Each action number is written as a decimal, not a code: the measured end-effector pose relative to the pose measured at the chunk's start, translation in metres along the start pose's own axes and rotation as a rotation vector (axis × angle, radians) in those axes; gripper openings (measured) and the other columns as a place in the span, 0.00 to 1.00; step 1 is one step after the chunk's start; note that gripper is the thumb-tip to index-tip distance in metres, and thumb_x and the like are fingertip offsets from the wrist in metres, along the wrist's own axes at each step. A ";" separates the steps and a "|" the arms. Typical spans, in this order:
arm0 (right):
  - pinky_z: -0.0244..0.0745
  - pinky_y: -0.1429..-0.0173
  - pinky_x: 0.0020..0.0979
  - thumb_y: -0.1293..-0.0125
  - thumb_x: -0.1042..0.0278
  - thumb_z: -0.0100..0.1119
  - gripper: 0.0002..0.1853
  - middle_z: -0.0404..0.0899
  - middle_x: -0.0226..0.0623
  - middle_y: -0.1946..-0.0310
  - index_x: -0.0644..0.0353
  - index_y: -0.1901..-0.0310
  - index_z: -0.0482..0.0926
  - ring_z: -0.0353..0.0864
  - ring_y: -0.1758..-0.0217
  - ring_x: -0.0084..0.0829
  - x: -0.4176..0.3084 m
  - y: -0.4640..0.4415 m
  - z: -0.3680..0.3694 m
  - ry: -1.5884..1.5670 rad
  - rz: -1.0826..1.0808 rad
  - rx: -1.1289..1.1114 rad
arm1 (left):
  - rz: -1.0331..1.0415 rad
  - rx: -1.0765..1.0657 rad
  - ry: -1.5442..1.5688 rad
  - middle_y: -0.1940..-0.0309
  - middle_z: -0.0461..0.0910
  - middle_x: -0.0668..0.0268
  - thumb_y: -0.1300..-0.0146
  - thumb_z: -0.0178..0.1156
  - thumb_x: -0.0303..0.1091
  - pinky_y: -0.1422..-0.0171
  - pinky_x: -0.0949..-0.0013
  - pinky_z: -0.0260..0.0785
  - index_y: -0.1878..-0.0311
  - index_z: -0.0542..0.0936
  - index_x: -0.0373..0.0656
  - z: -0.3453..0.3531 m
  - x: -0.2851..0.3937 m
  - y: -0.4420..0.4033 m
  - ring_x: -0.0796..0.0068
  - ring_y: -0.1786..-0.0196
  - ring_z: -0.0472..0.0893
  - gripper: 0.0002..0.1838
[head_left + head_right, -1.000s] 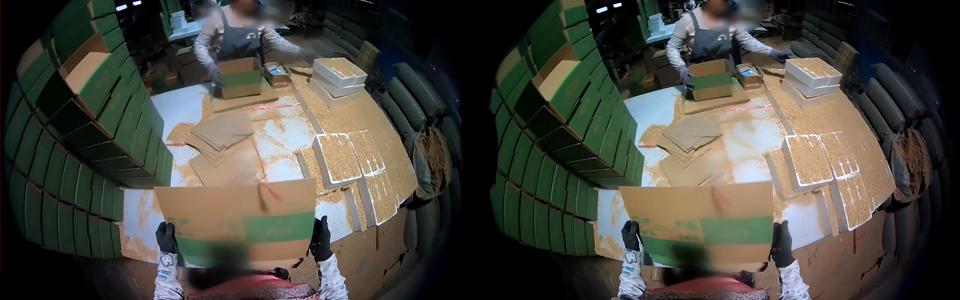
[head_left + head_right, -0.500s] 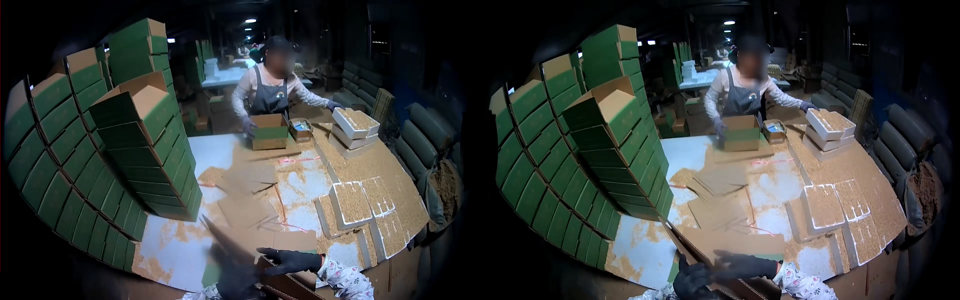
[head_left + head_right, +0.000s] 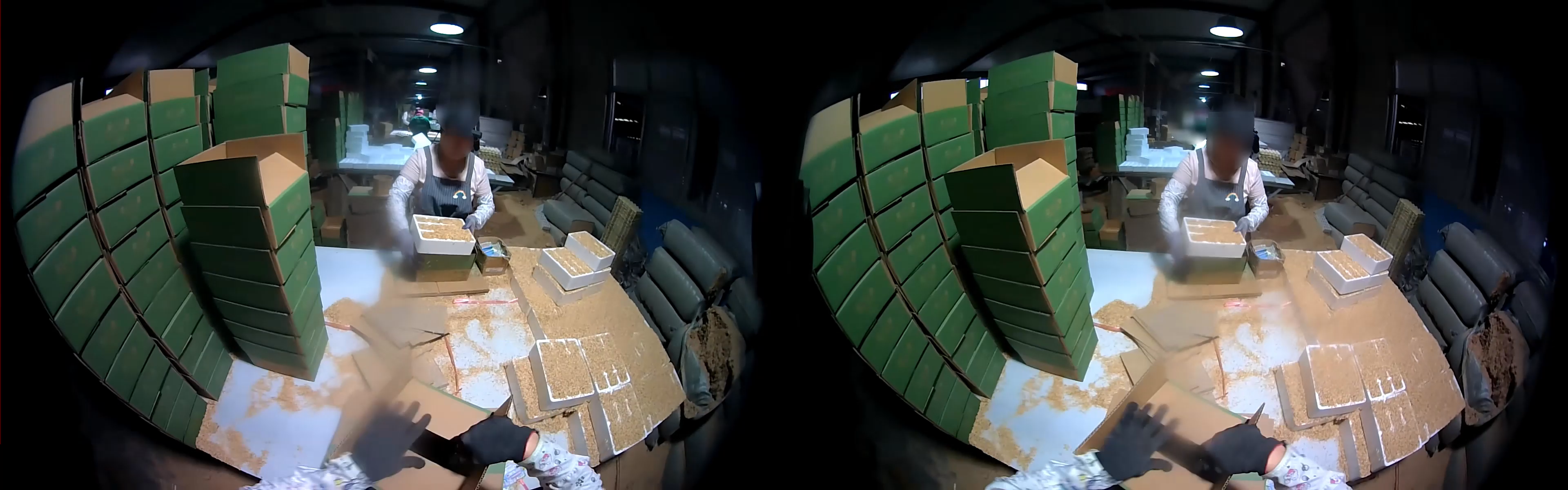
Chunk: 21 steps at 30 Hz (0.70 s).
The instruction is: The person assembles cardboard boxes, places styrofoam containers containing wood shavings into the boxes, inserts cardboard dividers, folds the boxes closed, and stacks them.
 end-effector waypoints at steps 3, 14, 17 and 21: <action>0.69 0.74 0.38 0.46 0.59 0.49 0.10 0.76 0.40 0.79 0.54 0.73 0.78 0.77 0.76 0.41 -0.014 -0.016 -0.018 0.138 0.039 0.082 | 0.053 -0.062 -0.047 0.50 0.70 0.54 0.49 0.55 0.54 0.40 0.55 0.53 0.50 0.72 0.41 0.044 0.015 0.002 0.56 0.52 0.70 0.29; 0.72 0.59 0.31 0.51 0.75 0.53 0.15 0.74 0.38 0.59 0.59 0.58 0.73 0.75 0.60 0.38 0.024 -0.023 -0.025 -0.498 0.246 1.355 | -0.165 -0.277 0.567 0.38 0.54 0.48 0.53 0.59 0.60 0.32 0.52 0.38 0.38 0.59 0.40 0.004 -0.016 -0.003 0.51 0.34 0.51 0.45; 0.70 0.55 0.31 0.45 0.76 0.50 0.16 0.72 0.43 0.58 0.64 0.54 0.69 0.73 0.58 0.36 0.056 0.030 -0.004 -0.664 0.443 1.596 | 0.017 -0.243 0.289 0.37 0.54 0.52 0.52 0.54 0.64 0.33 0.47 0.34 0.38 0.62 0.45 0.056 0.001 0.009 0.52 0.33 0.50 0.43; 0.63 0.44 0.36 0.42 0.71 0.48 0.21 0.68 0.49 0.52 0.64 0.46 0.62 0.69 0.50 0.40 0.030 0.024 0.112 -0.950 0.520 1.153 | -0.533 0.304 0.621 0.47 0.66 0.52 0.51 0.63 0.36 0.38 0.54 0.55 0.38 0.59 0.39 0.026 -0.150 0.053 0.55 0.41 0.64 0.37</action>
Point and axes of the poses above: each hand's wrist, its own y-axis away from the middle knuckle, its own z-axis out of the palm, x = y × z, the point moved 8 cm from there along -y, towards the middle knuckle
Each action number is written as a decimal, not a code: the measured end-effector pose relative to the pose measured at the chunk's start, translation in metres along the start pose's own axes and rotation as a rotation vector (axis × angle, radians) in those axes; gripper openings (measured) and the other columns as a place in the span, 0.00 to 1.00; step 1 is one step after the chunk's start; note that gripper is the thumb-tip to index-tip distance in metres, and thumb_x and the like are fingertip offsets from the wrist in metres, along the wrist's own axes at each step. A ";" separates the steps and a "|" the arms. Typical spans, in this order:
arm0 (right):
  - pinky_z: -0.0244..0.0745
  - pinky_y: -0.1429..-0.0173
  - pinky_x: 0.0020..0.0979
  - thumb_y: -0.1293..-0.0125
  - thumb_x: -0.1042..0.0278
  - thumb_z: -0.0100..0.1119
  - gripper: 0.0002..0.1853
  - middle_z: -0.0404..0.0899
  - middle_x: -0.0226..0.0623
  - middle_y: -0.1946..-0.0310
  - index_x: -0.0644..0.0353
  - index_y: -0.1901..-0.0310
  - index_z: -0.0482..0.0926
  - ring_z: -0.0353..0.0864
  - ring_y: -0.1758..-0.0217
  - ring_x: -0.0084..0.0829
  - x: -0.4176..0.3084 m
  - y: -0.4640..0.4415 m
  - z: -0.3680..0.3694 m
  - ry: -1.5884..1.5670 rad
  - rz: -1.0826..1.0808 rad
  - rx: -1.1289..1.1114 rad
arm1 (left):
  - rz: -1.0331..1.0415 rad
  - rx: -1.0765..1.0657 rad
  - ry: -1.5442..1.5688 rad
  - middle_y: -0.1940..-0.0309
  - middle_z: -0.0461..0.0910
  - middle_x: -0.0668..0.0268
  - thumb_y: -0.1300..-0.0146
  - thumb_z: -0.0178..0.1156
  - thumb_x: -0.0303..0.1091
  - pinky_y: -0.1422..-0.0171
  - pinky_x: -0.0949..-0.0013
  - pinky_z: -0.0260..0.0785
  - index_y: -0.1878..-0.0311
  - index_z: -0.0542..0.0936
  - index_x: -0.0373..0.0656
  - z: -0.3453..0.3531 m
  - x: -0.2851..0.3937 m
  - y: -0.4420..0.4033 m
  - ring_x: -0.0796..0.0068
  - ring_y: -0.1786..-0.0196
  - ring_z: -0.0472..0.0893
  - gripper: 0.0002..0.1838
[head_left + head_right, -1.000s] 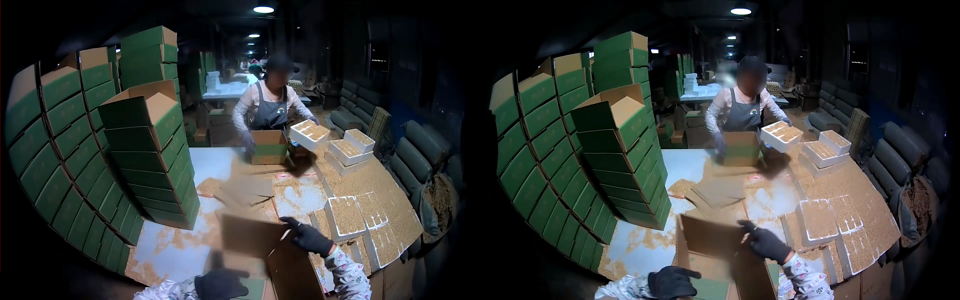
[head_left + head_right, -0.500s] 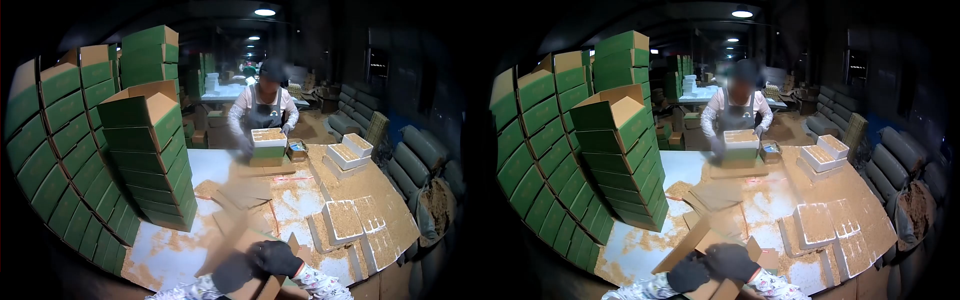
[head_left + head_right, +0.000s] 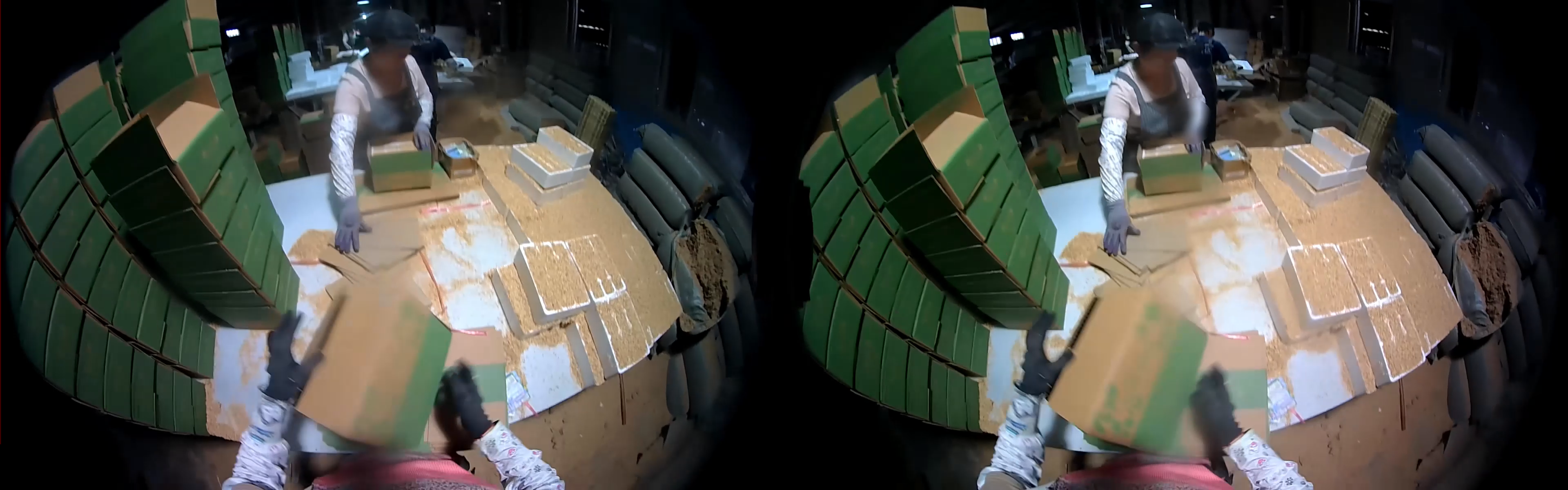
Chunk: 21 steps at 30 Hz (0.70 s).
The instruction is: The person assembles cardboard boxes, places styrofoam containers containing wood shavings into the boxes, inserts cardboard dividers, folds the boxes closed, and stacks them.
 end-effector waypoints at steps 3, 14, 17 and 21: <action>0.60 0.42 0.32 0.35 0.64 0.44 0.24 0.68 0.42 0.47 0.65 0.40 0.57 0.66 0.47 0.32 -0.018 0.036 0.052 0.016 0.075 -0.387 | -0.496 -0.261 0.980 0.52 0.72 0.54 0.38 0.48 0.26 0.45 0.60 0.66 0.38 0.57 0.37 0.045 -0.029 0.040 0.64 0.50 0.73 0.24; 0.72 0.58 0.40 0.41 0.64 0.44 0.13 0.77 0.46 0.68 0.62 0.64 0.75 0.77 0.62 0.45 -0.078 0.027 0.050 0.614 -0.204 -1.349 | -0.126 -0.274 0.498 0.55 0.75 0.53 0.40 0.48 0.32 0.45 0.63 0.64 0.51 0.72 0.33 0.017 0.067 0.031 0.63 0.51 0.74 0.17; 0.69 0.51 0.38 0.42 0.63 0.47 0.13 0.77 0.44 0.62 0.61 0.60 0.75 0.74 0.54 0.42 -0.088 0.013 0.043 0.585 -0.326 -1.258 | -0.110 -0.464 0.036 0.49 0.72 0.55 0.40 0.47 0.32 0.41 0.63 0.60 0.47 0.71 0.40 0.049 0.014 0.018 0.60 0.46 0.70 0.17; 0.64 0.43 0.29 0.45 0.69 0.56 0.22 0.72 0.47 0.51 0.65 0.48 0.68 0.70 0.47 0.36 -0.032 -0.085 -0.138 0.219 -0.099 0.251 | -0.137 -0.416 0.223 0.47 0.70 0.52 0.38 0.44 0.43 0.40 0.63 0.59 0.43 0.66 0.36 0.064 -0.006 0.033 0.59 0.43 0.69 0.25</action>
Point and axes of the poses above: each hand's wrist, its own y-axis away from the middle knuckle, its own z-axis out of the palm, x = y × z, the point moved 8 cm from there along -y, towards the middle knuckle
